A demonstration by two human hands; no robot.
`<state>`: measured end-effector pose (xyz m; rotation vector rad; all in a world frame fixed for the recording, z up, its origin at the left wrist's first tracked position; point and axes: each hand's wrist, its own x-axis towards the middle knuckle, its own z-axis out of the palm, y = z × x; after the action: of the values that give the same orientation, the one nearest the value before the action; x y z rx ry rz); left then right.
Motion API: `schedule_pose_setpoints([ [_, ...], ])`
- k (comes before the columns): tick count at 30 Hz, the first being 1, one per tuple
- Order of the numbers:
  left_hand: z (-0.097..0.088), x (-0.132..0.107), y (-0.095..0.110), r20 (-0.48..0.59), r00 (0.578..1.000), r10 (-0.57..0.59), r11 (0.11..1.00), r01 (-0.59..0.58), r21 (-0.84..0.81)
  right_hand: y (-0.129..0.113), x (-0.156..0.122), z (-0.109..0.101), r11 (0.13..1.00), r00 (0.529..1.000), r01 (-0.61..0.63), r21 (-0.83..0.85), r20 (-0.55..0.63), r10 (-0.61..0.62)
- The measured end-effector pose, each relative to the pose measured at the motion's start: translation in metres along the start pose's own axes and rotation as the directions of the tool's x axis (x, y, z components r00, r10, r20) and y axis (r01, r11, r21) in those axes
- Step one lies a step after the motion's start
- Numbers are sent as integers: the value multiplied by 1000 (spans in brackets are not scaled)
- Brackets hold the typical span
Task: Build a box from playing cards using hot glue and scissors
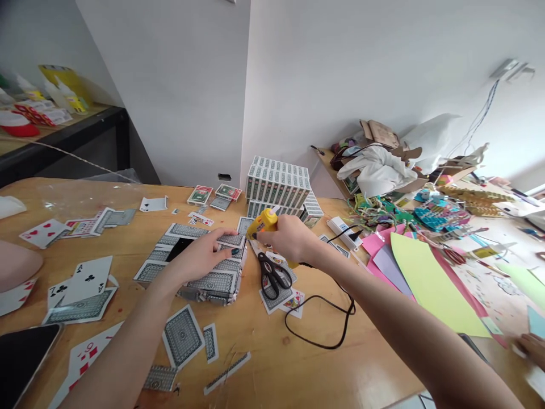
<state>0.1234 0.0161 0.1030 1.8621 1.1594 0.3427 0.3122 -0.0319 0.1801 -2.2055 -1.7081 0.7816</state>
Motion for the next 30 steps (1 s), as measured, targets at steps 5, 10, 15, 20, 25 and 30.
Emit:
schedule_pose_setpoints([
  [5,-1,0,0,10,1000,-17,1000,17,9,-3,0,2,999,999,-39,-11,-2,39],
  [10,1,2,-3,16,1000,-9,1000,9,-25,-1,-7,6,999,999,-41,7,24,41],
  [15,1,2,-2,5,1000,-1,1000,1,-23,0,-20,12,1000,999,-26,19,27,25],
  [20,1,1,-1,2,1000,5,998,-5,-57,2,-33,15,998,998,13,58,57,-16],
  [25,-1,0,-4,24,1000,-12,998,13,-59,21,-54,8,964,996,-2,265,87,-22],
  [30,-1,1,-7,48,999,-14,998,17,-55,74,-69,31,985,958,125,115,-274,-89],
])
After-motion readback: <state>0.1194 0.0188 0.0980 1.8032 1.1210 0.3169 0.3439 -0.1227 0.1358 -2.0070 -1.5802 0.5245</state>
